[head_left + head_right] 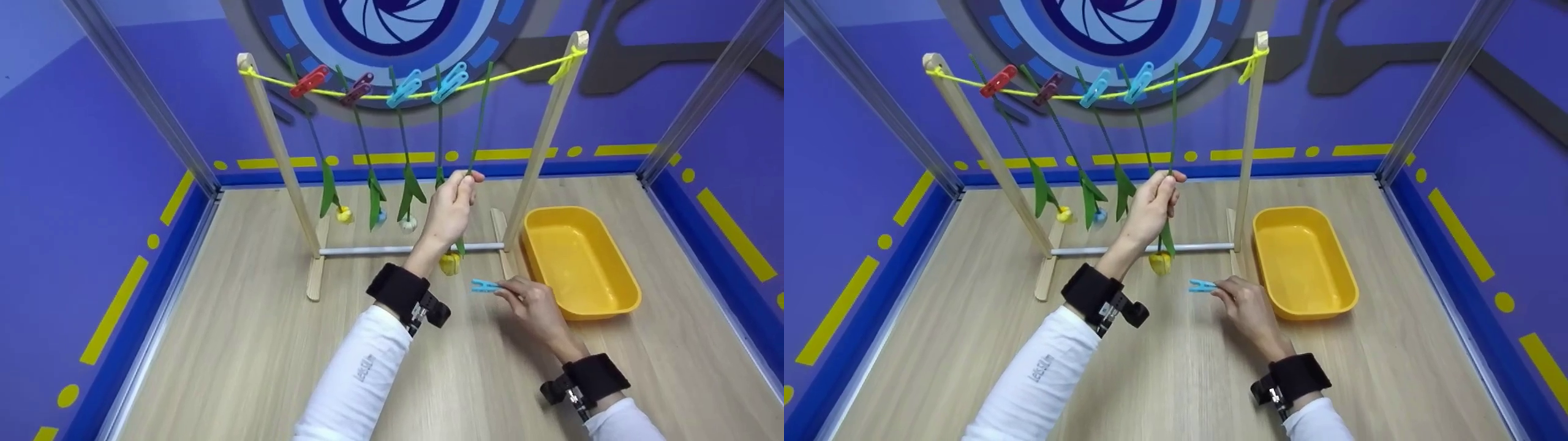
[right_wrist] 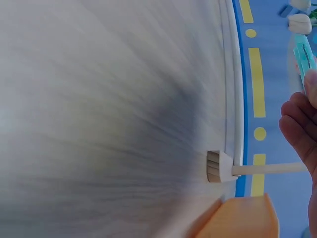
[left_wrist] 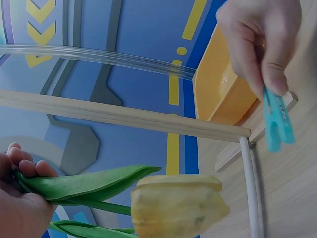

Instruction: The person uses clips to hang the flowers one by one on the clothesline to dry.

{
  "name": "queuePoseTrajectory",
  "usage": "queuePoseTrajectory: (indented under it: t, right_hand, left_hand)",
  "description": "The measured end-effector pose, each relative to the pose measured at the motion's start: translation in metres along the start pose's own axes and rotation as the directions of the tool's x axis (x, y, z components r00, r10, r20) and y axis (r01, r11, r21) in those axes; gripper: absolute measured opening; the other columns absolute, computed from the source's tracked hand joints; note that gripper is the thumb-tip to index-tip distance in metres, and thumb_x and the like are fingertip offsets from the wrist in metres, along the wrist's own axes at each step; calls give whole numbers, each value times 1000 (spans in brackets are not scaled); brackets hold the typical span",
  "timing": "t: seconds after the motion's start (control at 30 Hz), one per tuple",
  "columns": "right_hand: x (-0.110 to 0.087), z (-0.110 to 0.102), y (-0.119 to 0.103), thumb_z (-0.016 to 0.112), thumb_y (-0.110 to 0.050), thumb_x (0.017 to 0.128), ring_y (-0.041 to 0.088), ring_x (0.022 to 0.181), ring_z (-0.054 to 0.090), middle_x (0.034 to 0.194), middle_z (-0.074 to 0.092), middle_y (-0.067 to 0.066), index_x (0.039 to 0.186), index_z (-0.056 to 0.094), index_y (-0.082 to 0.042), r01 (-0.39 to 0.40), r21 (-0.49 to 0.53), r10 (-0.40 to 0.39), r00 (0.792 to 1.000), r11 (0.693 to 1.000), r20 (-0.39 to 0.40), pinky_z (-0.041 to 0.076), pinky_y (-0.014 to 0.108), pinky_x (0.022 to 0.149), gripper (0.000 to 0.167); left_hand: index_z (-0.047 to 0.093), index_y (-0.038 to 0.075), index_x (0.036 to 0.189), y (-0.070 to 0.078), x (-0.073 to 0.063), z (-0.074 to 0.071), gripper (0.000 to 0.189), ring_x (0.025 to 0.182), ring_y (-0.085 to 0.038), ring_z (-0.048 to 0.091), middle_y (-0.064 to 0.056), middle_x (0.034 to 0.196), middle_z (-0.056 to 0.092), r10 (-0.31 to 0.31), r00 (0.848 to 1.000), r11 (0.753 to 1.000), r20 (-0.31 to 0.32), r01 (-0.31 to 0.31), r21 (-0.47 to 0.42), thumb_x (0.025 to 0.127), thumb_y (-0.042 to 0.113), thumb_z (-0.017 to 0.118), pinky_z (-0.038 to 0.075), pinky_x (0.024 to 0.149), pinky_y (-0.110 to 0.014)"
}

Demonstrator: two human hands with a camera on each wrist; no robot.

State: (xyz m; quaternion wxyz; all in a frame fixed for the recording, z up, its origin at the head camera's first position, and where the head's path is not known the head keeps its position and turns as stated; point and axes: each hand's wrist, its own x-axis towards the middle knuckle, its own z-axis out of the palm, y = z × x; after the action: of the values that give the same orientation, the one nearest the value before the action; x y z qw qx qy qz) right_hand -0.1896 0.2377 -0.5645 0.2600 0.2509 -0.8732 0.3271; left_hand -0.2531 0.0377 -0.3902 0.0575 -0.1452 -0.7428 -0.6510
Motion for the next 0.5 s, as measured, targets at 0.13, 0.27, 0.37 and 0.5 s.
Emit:
queuePoseTrajectory:
  t: [0.13,0.27,0.37,0.5]
  right_hand:
    - [9,-11,-1,80,2,78,6,63,60,73,69,3,91,77,0,-2,16,3,999,1000,-37,46,12,58,13]
    - [25,-26,-5,78,5,78,12,64,63,77,72,7,92,76,2,15,33,-12,995,999,-103,48,12,61,15]
    - [37,-37,-10,77,7,78,16,66,64,82,75,9,95,77,2,23,39,-17,989,999,-150,48,11,65,17]
    - [52,-52,-16,76,8,78,15,64,59,83,75,10,97,77,2,22,36,-15,982,999,-188,44,8,65,20]
  left_hand:
    - [61,3,116,1,0,-1,30,65,-10,37,4,76,42,-14,1000,1000,9,14,3,109,17,36,32,61,-20]
    - [61,3,117,2,1,-2,30,65,-10,38,4,76,43,-22,1000,1000,14,21,1,109,17,35,32,62,-20]
    - [61,3,116,1,1,-2,30,66,-9,38,4,77,43,-23,1000,1000,7,23,0,109,18,36,32,62,-20]
    - [61,3,116,-2,0,-2,31,65,-9,38,4,77,44,-27,1000,1000,3,27,9,109,19,35,32,61,-20]
